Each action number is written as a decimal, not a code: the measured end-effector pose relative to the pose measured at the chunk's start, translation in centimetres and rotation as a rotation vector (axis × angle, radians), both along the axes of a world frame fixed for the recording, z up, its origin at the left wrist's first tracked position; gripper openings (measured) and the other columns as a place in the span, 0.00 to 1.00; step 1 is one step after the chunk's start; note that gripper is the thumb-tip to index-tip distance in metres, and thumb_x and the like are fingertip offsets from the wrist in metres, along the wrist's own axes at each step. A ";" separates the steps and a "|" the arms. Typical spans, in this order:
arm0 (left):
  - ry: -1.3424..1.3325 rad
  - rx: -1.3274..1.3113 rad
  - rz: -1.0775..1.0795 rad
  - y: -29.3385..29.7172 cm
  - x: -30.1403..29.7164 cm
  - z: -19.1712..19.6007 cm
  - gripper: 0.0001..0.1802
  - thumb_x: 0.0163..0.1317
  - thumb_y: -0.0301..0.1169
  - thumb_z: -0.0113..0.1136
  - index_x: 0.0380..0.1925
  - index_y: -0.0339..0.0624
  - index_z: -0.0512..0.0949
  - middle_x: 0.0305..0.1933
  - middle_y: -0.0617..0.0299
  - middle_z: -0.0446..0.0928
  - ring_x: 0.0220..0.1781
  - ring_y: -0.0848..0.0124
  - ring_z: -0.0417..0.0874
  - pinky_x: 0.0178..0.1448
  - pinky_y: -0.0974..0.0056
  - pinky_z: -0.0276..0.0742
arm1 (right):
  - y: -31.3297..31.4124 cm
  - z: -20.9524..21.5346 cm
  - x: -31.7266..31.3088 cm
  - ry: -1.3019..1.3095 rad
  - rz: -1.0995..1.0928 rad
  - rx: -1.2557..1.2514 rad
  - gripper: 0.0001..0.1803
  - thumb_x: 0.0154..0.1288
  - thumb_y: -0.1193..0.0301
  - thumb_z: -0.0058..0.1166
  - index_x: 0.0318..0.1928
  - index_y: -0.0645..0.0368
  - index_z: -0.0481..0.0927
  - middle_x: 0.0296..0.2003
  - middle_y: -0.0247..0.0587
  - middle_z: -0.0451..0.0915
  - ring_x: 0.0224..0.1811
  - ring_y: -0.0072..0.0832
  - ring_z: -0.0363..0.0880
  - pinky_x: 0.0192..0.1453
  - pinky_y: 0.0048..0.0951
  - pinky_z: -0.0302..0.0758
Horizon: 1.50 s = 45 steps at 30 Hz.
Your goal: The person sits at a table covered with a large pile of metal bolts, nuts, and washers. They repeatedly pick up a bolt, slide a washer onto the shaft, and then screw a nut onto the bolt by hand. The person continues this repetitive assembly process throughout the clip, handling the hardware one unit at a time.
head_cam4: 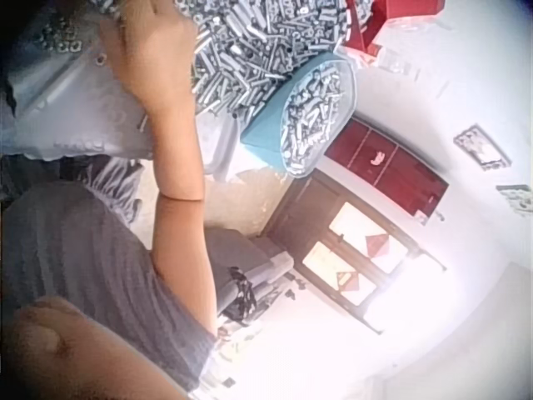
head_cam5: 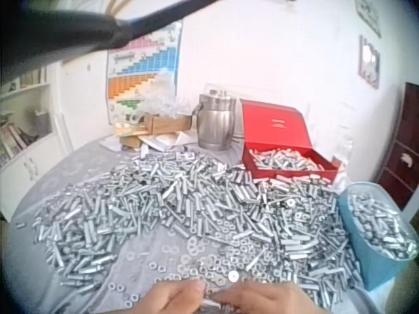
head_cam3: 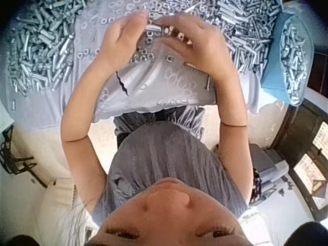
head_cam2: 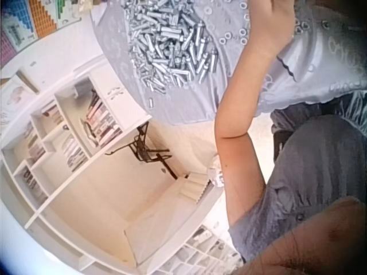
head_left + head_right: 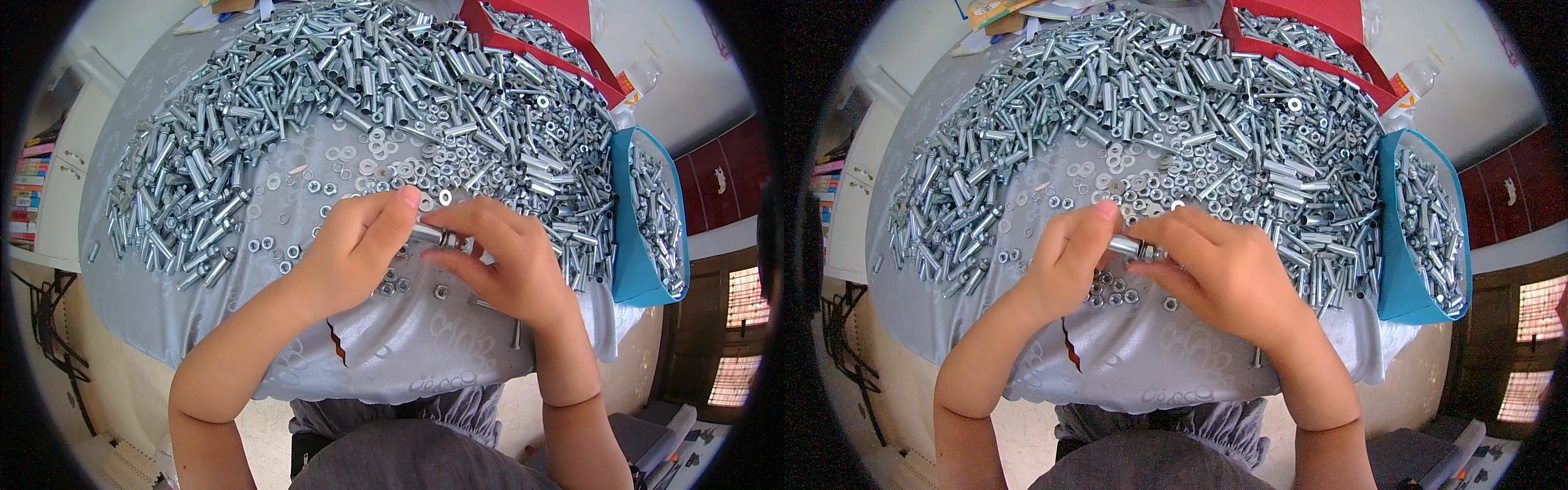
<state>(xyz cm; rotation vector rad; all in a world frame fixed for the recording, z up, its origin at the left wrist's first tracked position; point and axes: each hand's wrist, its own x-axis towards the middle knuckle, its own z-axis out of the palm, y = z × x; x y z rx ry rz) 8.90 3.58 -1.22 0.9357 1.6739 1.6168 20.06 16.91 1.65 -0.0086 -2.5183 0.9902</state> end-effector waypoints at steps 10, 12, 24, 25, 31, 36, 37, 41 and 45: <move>-0.005 -0.005 -0.023 -0.1 -0.1 -0.4 0.25 0.67 0.44 0.40 0.16 0.37 0.66 0.15 0.72 0.59 0.22 0.82 0.57 0.24 0.70 0.55 | 0.1 -0.3 0.1 0.009 0.007 0.046 0.13 0.51 0.64 0.60 0.32 0.59 0.76 0.20 0.38 0.74 0.20 0.34 0.74 0.22 0.30 0.69; -0.011 -0.001 -0.025 0.0 -0.2 -0.6 0.25 0.67 0.44 0.40 0.16 0.37 0.67 0.15 0.72 0.59 0.21 0.82 0.57 0.24 0.70 0.55 | 0.6 -0.4 0.3 -0.022 0.051 0.124 0.14 0.51 0.63 0.60 0.32 0.59 0.76 0.19 0.38 0.73 0.19 0.33 0.74 0.21 0.30 0.68; -0.066 -0.024 -0.053 -0.1 -0.1 -0.1 0.21 0.67 0.41 0.40 0.25 0.35 0.70 0.20 0.68 0.64 0.26 0.81 0.60 0.29 0.69 0.60 | 0.5 -0.3 0.4 -0.077 0.030 0.036 0.13 0.56 0.63 0.56 0.30 0.61 0.74 0.19 0.43 0.72 0.19 0.38 0.72 0.21 0.32 0.67; -0.026 -0.016 -0.037 -0.1 0.0 -0.1 0.21 0.67 0.41 0.40 0.25 0.34 0.69 0.20 0.66 0.64 0.25 0.79 0.61 0.29 0.68 0.60 | 0.5 -0.3 0.5 -0.125 0.017 0.007 0.13 0.57 0.63 0.55 0.29 0.62 0.74 0.19 0.44 0.71 0.19 0.39 0.72 0.22 0.33 0.67; 0.359 0.076 0.011 -0.1 -0.3 0.0 0.19 0.66 0.37 0.37 0.20 0.35 0.65 0.18 0.55 0.62 0.21 0.62 0.63 0.29 0.62 0.61 | -0.4 0.1 0.4 -0.264 -0.016 -0.273 0.15 0.62 0.64 0.49 0.26 0.64 0.72 0.18 0.48 0.69 0.19 0.40 0.70 0.24 0.32 0.66; 0.583 0.169 -0.010 -0.3 -0.8 0.0 0.18 0.64 0.35 0.38 0.19 0.36 0.63 0.16 0.53 0.61 0.21 0.54 0.65 0.27 0.58 0.61 | -0.3 0.0 0.6 -0.350 0.072 -0.512 0.18 0.65 0.63 0.45 0.24 0.64 0.70 0.16 0.41 0.66 0.17 0.26 0.65 0.23 0.27 0.63; 0.589 0.188 -0.011 -0.3 -0.8 0.0 0.18 0.65 0.36 0.37 0.19 0.36 0.63 0.16 0.54 0.61 0.20 0.56 0.65 0.26 0.59 0.60 | -0.2 0.0 0.7 -0.356 0.094 -0.556 0.18 0.66 0.63 0.44 0.23 0.64 0.70 0.15 0.38 0.66 0.17 0.23 0.63 0.23 0.26 0.62; 0.363 0.197 0.140 -0.7 -0.6 -0.7 0.19 0.65 0.39 0.37 0.18 0.38 0.63 0.15 0.60 0.61 0.18 0.65 0.64 0.24 0.62 0.58 | -0.2 0.9 0.7 -0.346 0.131 -0.687 0.21 0.68 0.62 0.42 0.20 0.63 0.70 0.16 0.29 0.67 0.18 0.17 0.62 0.23 0.20 0.60; -0.535 0.494 0.447 -0.1 -2.7 1.5 0.20 0.65 0.44 0.37 0.18 0.45 0.60 0.16 0.68 0.55 0.18 0.75 0.56 0.25 0.68 0.55 | 0.6 0.4 0.3 -0.132 -0.045 -0.872 0.22 0.68 0.62 0.40 0.18 0.61 0.70 0.14 0.29 0.65 0.16 0.17 0.61 0.22 0.19 0.59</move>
